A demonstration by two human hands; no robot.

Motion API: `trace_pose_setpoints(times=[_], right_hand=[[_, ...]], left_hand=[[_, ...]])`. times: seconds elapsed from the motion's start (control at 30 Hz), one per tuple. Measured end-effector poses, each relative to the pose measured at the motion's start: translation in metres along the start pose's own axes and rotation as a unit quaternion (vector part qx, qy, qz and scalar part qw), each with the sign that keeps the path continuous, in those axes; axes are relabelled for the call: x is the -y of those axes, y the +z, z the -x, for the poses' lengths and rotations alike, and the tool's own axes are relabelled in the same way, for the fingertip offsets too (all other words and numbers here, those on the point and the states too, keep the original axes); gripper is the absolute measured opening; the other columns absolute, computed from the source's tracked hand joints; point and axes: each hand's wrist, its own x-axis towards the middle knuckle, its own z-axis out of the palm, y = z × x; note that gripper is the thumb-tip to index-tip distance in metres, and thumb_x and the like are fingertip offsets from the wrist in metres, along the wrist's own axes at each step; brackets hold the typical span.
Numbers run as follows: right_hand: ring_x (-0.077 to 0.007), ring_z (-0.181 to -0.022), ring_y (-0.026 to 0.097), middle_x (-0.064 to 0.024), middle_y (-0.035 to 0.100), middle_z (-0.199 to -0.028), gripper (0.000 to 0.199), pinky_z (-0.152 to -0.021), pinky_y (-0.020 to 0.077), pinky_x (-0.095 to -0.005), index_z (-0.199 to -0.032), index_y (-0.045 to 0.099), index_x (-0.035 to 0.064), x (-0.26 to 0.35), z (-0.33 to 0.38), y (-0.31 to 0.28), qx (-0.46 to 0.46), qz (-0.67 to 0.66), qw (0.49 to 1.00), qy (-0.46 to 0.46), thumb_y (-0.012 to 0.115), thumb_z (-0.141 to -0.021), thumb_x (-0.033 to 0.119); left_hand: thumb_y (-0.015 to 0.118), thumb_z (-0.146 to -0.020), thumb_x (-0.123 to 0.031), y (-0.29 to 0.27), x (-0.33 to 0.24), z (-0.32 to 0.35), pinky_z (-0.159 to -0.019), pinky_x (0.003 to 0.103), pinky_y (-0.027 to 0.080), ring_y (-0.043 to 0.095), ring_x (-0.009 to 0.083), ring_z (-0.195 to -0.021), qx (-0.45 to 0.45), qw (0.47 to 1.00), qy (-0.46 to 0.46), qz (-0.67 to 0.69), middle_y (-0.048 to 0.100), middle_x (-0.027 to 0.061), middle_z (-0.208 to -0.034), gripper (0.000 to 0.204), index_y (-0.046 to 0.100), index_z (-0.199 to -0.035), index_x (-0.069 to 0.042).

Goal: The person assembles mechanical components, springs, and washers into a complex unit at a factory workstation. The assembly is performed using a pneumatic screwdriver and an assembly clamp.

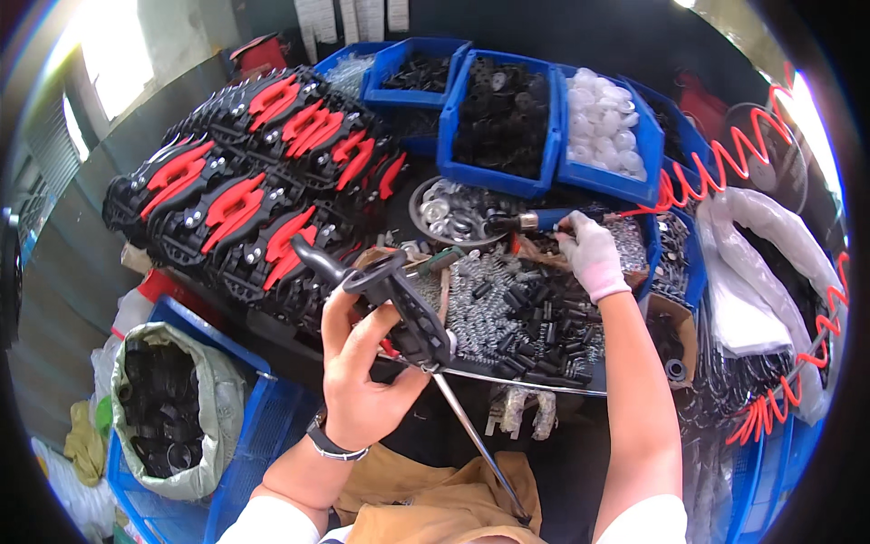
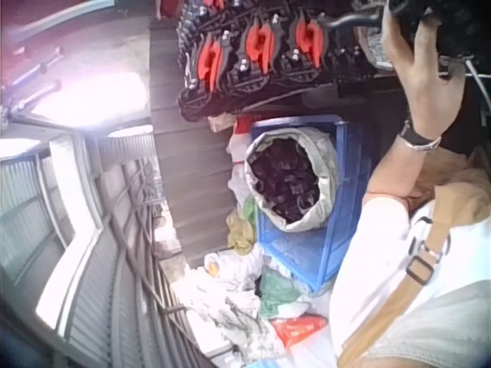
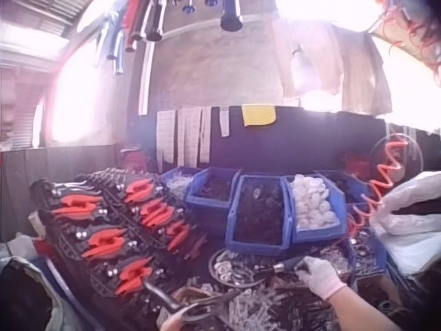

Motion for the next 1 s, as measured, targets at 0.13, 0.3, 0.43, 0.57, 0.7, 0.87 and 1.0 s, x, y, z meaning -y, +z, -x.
trace_pose_setpoints(times=[0.13, 0.3, 0.43, 0.57, 0.7, 0.87, 1.0], right_hand=[[-0.0189, -0.077, 0.067, -0.0131, 0.063, -0.093, 0.022, -0.062, 0.0548, -0.0297, -0.106, 0.054, -0.0050, 0.078, 0.023, -0.096, 0.065, -0.594, 0.768, 0.232, 0.060, -0.093, 0.012], [-0.0172, -0.072, 0.063, -0.0097, 0.064, -0.092, 0.020, -0.063, 0.0532, -0.0291, -0.105, 0.064, -0.0024, 0.085, 0.097, -0.203, -0.028, -0.510, 0.850, 0.128, 0.068, -0.087, 0.007], [-0.0224, -0.073, 0.062, -0.0066, 0.063, -0.090, 0.025, -0.064, 0.0509, -0.0329, -0.101, 0.071, 0.0083, 0.133, 0.131, -0.268, -0.203, -0.009, 0.965, -0.168, 0.075, -0.077, 0.005], [-0.0234, -0.077, 0.058, -0.0033, 0.058, -0.088, 0.028, -0.062, 0.0465, -0.0373, -0.094, 0.073, 0.0074, 0.136, 0.139, -0.299, -0.226, 0.173, 0.931, -0.228, 0.078, -0.066, 0.008], [-0.0224, -0.071, 0.053, -0.0017, 0.051, -0.085, 0.031, -0.059, 0.0432, -0.0354, -0.091, 0.074, 0.0080, 0.126, 0.157, -0.300, -0.253, 0.128, 0.934, -0.216, 0.080, -0.061, 0.009], [-0.0219, -0.071, 0.051, -0.0039, 0.049, -0.082, 0.035, -0.057, 0.0424, -0.0351, -0.092, 0.076, 0.0127, 0.119, 0.155, -0.301, -0.243, 0.000, 0.957, -0.157, 0.083, -0.058, 0.009], [-0.0242, -0.073, 0.054, -0.0071, 0.049, -0.082, 0.038, -0.061, 0.0460, -0.0369, -0.097, 0.074, 0.0100, 0.128, 0.152, -0.292, -0.213, -0.036, 0.972, -0.091, 0.083, -0.060, 0.008]], left_hand=[[0.075, -0.059, 0.000, 0.008, -0.013, -0.024, -0.091, 0.041, 0.043, 0.049, 0.0381, -0.113, 0.020, 0.997, 0.019, -0.076, 0.045, 0.0229, -0.138, 0.058, 0.068, -0.115, -0.012], [0.075, -0.056, 0.000, 0.038, -0.053, -0.046, -0.093, 0.045, 0.043, 0.050, 0.0390, -0.110, 0.062, 0.990, 0.118, -0.039, 0.044, 0.0231, -0.138, 0.066, 0.066, -0.120, -0.014], [0.076, -0.058, 0.002, 0.066, -0.091, -0.052, -0.089, 0.051, 0.042, 0.053, 0.0441, -0.101, 0.010, 0.975, 0.214, 0.056, 0.048, 0.0248, -0.134, 0.063, 0.054, -0.116, -0.011], [0.074, -0.068, -0.009, 0.082, -0.127, -0.037, -0.081, 0.045, 0.049, 0.055, 0.0384, -0.100, -0.051, 0.956, 0.287, 0.032, 0.047, 0.0251, -0.134, 0.042, 0.054, -0.104, -0.019], [0.074, -0.068, -0.009, 0.079, -0.144, -0.032, -0.077, 0.044, 0.050, 0.057, 0.0373, -0.092, -0.027, 0.956, 0.292, 0.004, 0.051, 0.0238, -0.130, 0.043, 0.054, -0.104, -0.020], [0.072, -0.068, -0.007, 0.068, -0.151, -0.032, -0.073, 0.042, 0.050, 0.058, 0.0357, -0.088, -0.013, 0.955, 0.298, 0.000, 0.054, 0.0221, -0.128, 0.044, 0.053, -0.106, -0.020], [0.072, -0.068, -0.005, 0.068, -0.146, -0.033, -0.074, 0.042, 0.048, 0.057, 0.0348, -0.087, 0.007, 0.958, 0.285, -0.018, 0.055, 0.0206, -0.126, 0.043, 0.054, -0.106, -0.015]])
